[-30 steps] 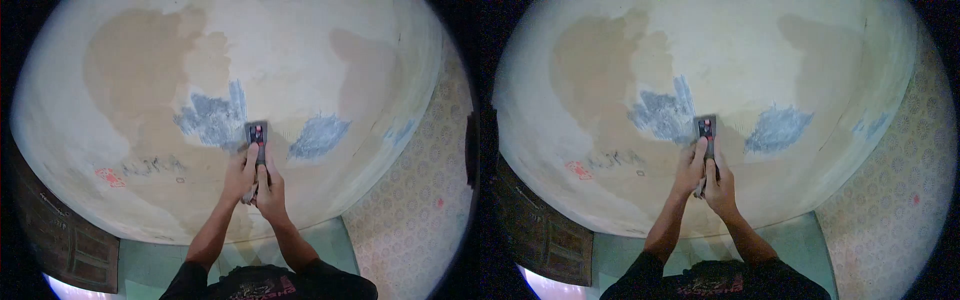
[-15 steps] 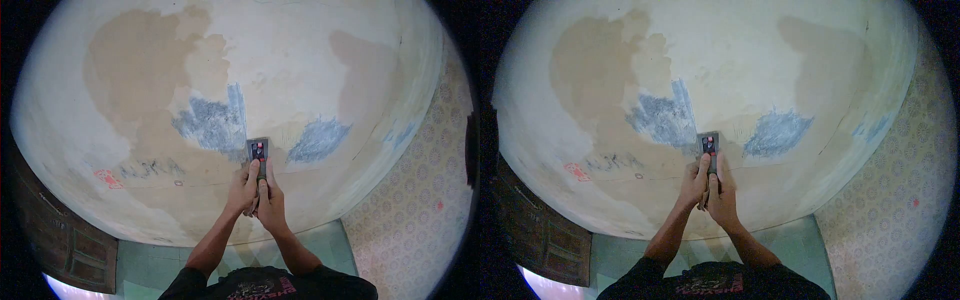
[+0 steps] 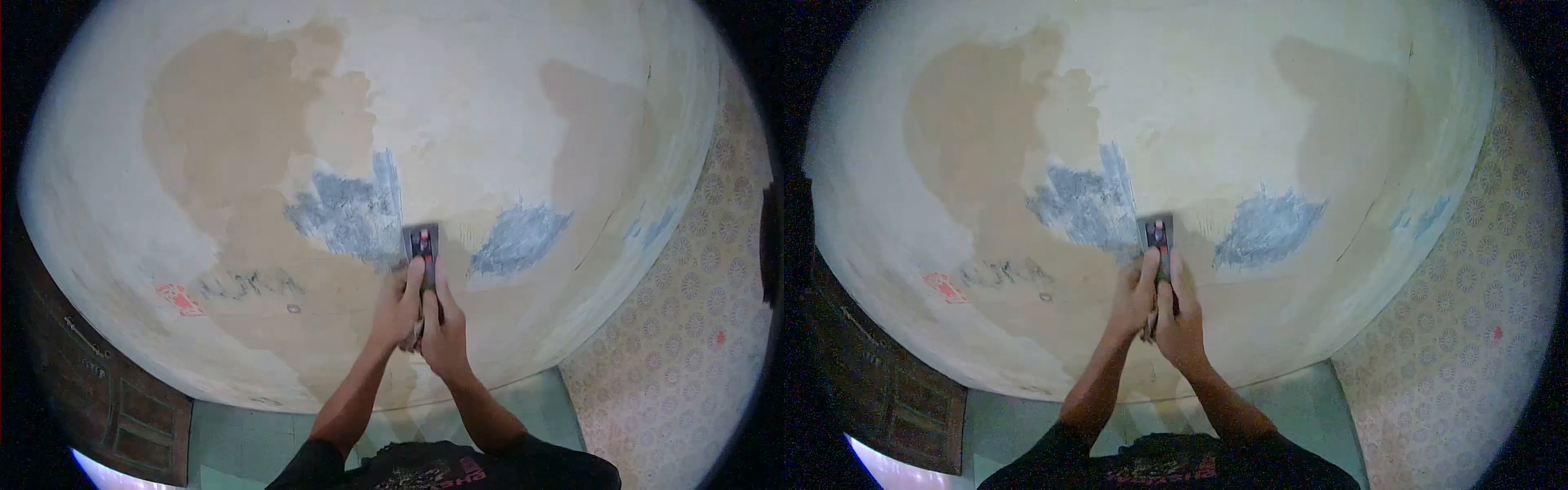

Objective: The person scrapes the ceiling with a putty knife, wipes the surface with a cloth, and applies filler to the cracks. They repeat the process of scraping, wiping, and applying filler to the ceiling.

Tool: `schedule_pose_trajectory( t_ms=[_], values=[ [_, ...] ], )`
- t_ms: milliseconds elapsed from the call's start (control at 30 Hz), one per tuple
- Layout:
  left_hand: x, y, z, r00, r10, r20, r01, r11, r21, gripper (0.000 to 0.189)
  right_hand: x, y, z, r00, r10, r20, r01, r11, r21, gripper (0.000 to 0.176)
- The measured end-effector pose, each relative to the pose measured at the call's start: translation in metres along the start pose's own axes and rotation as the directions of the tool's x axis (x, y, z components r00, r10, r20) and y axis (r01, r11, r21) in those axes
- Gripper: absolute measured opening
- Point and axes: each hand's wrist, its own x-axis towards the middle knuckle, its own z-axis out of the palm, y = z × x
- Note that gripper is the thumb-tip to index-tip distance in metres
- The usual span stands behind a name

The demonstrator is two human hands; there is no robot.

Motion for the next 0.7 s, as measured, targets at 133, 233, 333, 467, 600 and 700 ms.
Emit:
schedule_pose_trajectory(
  t_ms=[133, 233, 333, 467, 600, 700],
  values=[
    [0.001, -0.002, -0.002, 0.993, -0.08, 0.091, 0.086, 0.994, -0.07, 0.05, -0.004, -0.032, -0.006, 0.998, 0.035, 0.049, -0.044, 0.981, 0.188, 0.057],
    [-0.013, -0.019, 0.007, 1.0, -0.021, -0.012, 0.021, 0.999, -0.031, 0.052, -0.017, -0.012, 0.002, 0.999, 0.05, 0.017, -0.053, 0.973, 0.226, 0.056],
    [0.002, -0.003, -0.005, 0.991, -0.1, 0.084, 0.101, 0.995, -0.006, 0.053, -0.002, -0.031, -0.003, 0.997, 0.062, 0.036, -0.068, 0.974, 0.214, 0.056],
    [-0.003, -0.009, -0.001, 0.985, -0.134, 0.109, 0.141, 0.988, -0.056, 0.054, -0.006, -0.027, -0.004, 1.0, 0.02, 0.007, -0.02, 0.993, 0.113, 0.056],
    [0.001, -0.013, 0.005, 1.0, -0.008, -0.003, 0.008, 0.998, -0.057, 0.055, -0.002, -0.019, -0.001, 1.0, -0.016, 0.0, 0.016, 0.984, 0.176, 0.057],
    [0.004, 0.002, 0.001, 0.999, -0.034, 0.026, 0.036, 0.996, -0.084, 0.057, -0.001, -0.035, -0.004, 1.0, 0.007, 0.018, -0.011, 0.981, 0.195, 0.055]
  ],
)
